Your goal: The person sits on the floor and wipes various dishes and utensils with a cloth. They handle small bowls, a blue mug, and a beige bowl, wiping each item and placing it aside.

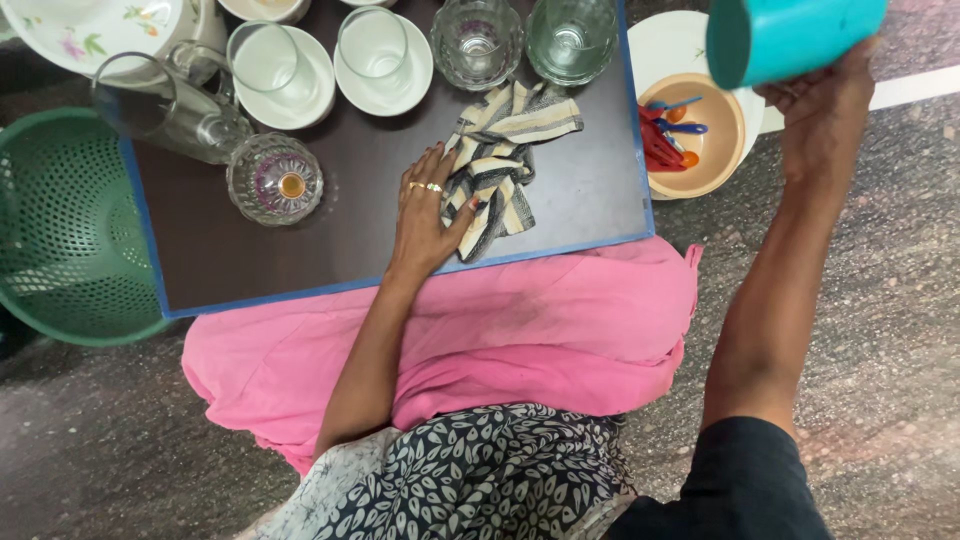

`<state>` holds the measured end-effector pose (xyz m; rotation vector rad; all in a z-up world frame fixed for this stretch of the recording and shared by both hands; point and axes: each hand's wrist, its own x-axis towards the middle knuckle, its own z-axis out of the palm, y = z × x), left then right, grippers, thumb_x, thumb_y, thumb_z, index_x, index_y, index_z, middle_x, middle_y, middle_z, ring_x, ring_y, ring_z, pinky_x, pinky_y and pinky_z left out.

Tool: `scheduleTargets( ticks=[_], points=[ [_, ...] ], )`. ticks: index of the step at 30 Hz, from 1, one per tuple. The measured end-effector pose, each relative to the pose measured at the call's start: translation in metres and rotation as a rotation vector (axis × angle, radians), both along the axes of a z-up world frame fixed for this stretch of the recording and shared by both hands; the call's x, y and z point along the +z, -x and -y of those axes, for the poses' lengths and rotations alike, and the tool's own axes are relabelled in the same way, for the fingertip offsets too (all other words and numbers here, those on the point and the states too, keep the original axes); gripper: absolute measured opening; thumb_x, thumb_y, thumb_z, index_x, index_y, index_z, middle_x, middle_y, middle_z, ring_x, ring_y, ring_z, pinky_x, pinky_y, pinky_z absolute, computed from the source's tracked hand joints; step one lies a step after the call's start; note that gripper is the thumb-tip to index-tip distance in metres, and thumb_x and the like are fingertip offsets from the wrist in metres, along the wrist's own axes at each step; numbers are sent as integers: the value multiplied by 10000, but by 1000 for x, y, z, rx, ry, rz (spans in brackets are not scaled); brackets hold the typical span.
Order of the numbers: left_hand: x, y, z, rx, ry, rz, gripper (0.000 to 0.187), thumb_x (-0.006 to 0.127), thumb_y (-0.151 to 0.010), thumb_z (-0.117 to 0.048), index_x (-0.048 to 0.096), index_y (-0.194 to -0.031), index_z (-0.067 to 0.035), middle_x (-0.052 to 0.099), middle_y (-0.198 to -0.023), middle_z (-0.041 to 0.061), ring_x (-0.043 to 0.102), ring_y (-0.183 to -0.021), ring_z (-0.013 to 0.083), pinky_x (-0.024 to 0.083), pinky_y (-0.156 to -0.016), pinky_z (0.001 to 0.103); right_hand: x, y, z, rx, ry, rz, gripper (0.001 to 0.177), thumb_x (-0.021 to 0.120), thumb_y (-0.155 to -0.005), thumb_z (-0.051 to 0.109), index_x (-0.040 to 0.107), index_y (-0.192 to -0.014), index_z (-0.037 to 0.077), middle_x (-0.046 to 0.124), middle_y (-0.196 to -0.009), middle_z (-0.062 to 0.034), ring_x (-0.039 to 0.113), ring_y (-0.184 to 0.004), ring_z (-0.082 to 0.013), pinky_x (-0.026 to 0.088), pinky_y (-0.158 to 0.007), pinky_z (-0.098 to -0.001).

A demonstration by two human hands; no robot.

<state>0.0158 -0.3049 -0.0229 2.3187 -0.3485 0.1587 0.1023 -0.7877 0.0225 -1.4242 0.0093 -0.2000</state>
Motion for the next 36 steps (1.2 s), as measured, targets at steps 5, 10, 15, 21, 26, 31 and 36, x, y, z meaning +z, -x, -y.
scheduleTargets(
  ticks=[5,10,15,21,26,31,36],
  points=[
    [24,20,-2,-27,170,20,680,736,-945,-235,451,-1537,-61,440,-1620,210,413,-1521,358,270,-1283,511,30,32,-41,257,70,0,694,615,-980,569,565,-1397,16,634,-1345,-78,602,-1259,-182,483,-1133,-342],
    [83,41,-22,-185,471,-64,878,773,-937,-330,287,-1615,-56,296,-1692,214,270,-1596,399,249,-1300,539,71,41,-132,874,822,64,448,757,-874,407,672,-1084,21,700,-1060,-84,652,-1002,-192,510,-876,-343],
    [115,61,-48,-344,249,29,713,900,-727,-399,578,-1255,-43,371,-1561,242,262,-1501,484,191,-1228,555,103,42,-232,1239,834,-55,439,761,-833,423,689,-1052,50,728,-943,-74,687,-902,-179,534,-791,-343],
    [100,83,-84,-253,220,-429,294,783,-941,-271,706,-1049,-8,648,-966,163,645,-959,287,421,-941,487,74,52,-285,929,607,-119,549,689,-960,441,587,-1388,113,642,-1299,-119,617,-1190,-244,513,-1002,-382],
    [90,89,-102,-79,732,-439,176,600,-1044,-182,617,-1117,-22,660,-870,4,654,-806,84,537,-708,272,10,65,-308,410,1504,330,742,832,-782,371,588,-1427,99,448,-1446,-332,428,-1272,-529,404,-1014,-614],
    [84,77,-105,-50,758,-177,226,560,-1096,-122,594,-1268,21,650,-1079,37,555,-1008,101,485,-907,261,-15,85,-314,357,1374,185,540,823,-809,299,622,-1269,99,534,-1370,-243,498,-1270,-428,461,-1003,-555],
    [79,67,-100,-48,838,-167,318,550,-1102,-133,531,-1380,21,636,-1202,52,546,-1122,87,463,-999,255,37,87,-297,246,708,-400,431,693,-863,181,591,-1276,113,641,-1059,-132,643,-864,-290,512,-738,-422]
  ],
)
